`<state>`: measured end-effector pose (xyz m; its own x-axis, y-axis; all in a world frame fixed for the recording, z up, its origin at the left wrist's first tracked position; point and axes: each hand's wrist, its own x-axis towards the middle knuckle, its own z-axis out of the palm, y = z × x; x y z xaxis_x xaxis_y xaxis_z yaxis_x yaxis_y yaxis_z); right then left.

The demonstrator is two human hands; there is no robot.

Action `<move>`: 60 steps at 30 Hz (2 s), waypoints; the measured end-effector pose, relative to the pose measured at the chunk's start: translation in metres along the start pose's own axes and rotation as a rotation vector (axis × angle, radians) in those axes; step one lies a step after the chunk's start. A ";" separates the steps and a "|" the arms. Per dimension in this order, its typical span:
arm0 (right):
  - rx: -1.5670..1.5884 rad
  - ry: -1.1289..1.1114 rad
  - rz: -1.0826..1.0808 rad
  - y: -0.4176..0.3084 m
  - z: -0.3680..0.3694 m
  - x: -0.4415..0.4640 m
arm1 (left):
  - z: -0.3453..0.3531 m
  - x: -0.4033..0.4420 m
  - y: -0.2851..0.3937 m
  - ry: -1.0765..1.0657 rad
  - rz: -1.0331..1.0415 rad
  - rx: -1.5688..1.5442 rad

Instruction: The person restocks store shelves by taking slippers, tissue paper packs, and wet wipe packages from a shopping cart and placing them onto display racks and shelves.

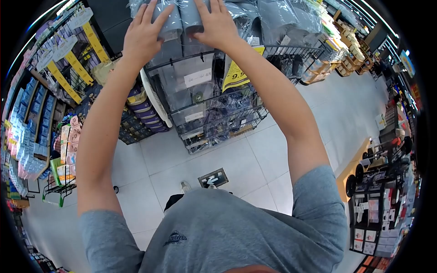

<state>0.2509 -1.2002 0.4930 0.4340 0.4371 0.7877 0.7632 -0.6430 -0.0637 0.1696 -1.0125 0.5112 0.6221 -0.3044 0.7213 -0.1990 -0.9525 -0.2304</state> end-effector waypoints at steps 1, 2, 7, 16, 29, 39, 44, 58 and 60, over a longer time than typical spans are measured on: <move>0.013 -0.003 -0.014 0.000 -0.001 0.001 | -0.001 0.000 0.002 -0.003 -0.015 0.012; -0.013 0.001 -0.012 -0.001 0.000 0.001 | -0.002 -0.001 0.002 0.019 -0.014 -0.014; -0.280 0.194 -0.099 -0.020 -0.004 -0.010 | -0.009 -0.029 0.012 0.085 -0.126 -0.019; 0.551 -0.017 0.215 -0.105 0.063 -0.251 | 0.012 -0.289 0.058 -0.045 -0.570 -0.591; 0.238 -1.743 1.155 -0.183 0.049 -0.759 | -0.251 -0.904 0.078 -1.129 -2.375 -0.537; 0.785 -1.305 0.997 -0.429 0.256 -0.442 | -0.225 -0.959 -0.152 -0.059 -2.097 -0.625; 0.918 -1.274 0.757 -0.518 0.314 -0.373 | -0.234 -0.920 -0.319 0.242 -2.024 -0.368; 0.286 -1.731 0.957 -0.602 0.443 -0.429 | -0.265 -0.966 -0.551 0.691 -2.261 -1.176; 0.296 -1.617 0.537 -0.640 0.479 -0.408 | -0.246 -0.971 -0.561 0.816 -2.382 -1.067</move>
<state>-0.1851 -0.6659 -0.0807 0.5100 0.4877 -0.7086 0.3589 -0.8693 -0.3400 -0.5096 -0.1824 0.1009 0.1274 0.7315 -0.6698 -0.2705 0.6753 0.6861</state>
